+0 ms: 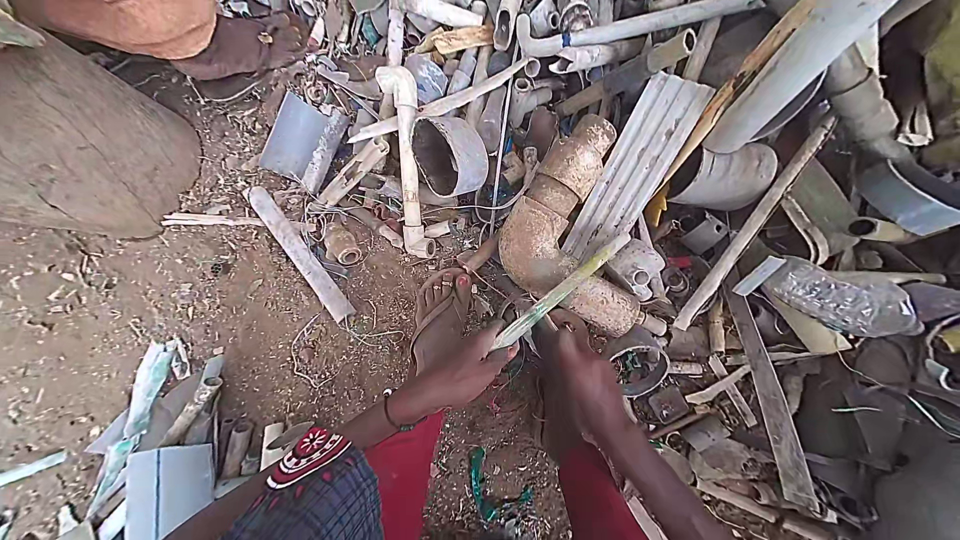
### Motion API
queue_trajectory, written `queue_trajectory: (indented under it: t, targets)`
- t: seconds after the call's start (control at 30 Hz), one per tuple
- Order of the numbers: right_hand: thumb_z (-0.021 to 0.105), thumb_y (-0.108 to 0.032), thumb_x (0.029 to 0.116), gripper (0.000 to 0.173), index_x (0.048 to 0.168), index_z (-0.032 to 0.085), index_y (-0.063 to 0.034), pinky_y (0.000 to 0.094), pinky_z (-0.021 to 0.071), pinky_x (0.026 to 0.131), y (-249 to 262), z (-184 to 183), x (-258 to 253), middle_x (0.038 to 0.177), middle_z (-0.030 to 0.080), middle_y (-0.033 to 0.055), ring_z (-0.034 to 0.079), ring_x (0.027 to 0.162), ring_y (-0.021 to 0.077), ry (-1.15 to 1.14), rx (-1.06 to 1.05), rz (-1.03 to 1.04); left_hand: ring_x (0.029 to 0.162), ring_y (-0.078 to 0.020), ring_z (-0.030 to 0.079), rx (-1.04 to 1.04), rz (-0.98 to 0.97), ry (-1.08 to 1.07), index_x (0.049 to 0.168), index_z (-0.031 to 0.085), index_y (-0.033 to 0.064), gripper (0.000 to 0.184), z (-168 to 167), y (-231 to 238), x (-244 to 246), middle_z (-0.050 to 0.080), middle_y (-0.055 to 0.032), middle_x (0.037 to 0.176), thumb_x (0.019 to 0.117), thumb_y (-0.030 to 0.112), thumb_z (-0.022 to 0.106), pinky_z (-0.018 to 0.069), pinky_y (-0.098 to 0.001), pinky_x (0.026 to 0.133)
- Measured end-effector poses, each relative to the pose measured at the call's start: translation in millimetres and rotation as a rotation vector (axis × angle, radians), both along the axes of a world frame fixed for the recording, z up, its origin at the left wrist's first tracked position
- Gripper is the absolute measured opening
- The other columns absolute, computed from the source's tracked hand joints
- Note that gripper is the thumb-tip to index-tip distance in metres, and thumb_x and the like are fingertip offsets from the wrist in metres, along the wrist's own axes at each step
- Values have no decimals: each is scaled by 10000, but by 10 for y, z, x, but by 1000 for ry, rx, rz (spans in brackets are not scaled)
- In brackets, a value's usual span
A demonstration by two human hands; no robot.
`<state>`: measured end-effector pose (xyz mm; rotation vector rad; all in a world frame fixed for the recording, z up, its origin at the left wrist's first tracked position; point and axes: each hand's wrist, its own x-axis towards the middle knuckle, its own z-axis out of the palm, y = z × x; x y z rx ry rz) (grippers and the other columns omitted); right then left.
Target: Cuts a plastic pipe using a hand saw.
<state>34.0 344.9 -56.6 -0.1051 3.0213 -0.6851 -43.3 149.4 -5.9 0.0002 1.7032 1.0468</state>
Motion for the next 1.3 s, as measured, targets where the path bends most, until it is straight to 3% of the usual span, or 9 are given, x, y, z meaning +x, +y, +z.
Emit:
queue_trajectory:
  t: [0.2,0.3,0.47,0.67,0.77,0.87,0.97,1.07,1.3]
  targets:
    - [646,-63,896,213,1100,664,-4,451,562,465,-142,157,173,856,685,183,675,553,324,-77,-20,75,505,-45,382,87,145,-137,1446,425,94,377,11,29,39,421,44,720,1074,148,464,345,-204,463]
    - [595,-83,979,235,1176,668,21,510,582,528,31,72,-22,947,707,226,703,617,370,-132,-1,-108,509,-60,392,106,128,-149,1362,459,106,290,-15,3,16,419,29,747,1081,176,461,357,-213,454]
    - [619,-71,940,155,1067,654,11,466,568,477,-125,175,117,819,679,174,679,570,333,-98,-53,45,465,-21,352,136,192,-216,1164,493,110,95,6,28,34,389,74,653,1088,154,453,324,-170,432]
    - [541,-134,1012,255,1134,658,57,493,561,527,20,28,-81,796,692,197,696,605,365,-65,-25,-165,468,-21,352,181,197,-255,1238,470,133,158,-5,-13,24,394,66,687,1082,151,454,309,-167,417]
    - [612,-93,932,160,1045,667,6,446,559,459,-131,109,166,796,676,153,670,544,309,-47,-63,43,445,-16,335,143,266,-276,1128,488,132,50,9,-19,38,387,76,631,1080,142,478,302,-162,409]
    - [554,-119,1007,243,1171,655,29,496,568,503,46,31,19,773,694,163,688,573,343,-126,-43,-127,493,-39,362,127,214,-204,1406,373,157,364,-27,-74,30,392,52,719,1066,172,502,326,-196,438]
    - [515,-178,1032,273,1132,650,38,506,547,524,93,99,-102,723,662,169,679,591,359,-139,-32,-228,552,-81,438,41,52,11,1405,398,142,377,-51,-73,3,464,3,786,1075,300,488,405,-251,508]
    - [623,-101,939,178,1082,680,-11,464,555,464,-146,216,114,782,670,160,672,550,328,-132,4,15,884,-273,618,-169,-150,189,1408,478,22,434,40,-87,-36,619,-179,1034,1104,326,427,509,-461,833]
    - [561,-130,1010,237,1148,666,31,538,572,563,-100,208,-208,852,704,212,709,670,399,-190,40,-141,1041,-334,646,-222,-192,242,1507,410,24,469,141,-30,-78,636,-229,1169,1110,274,412,504,-505,939]
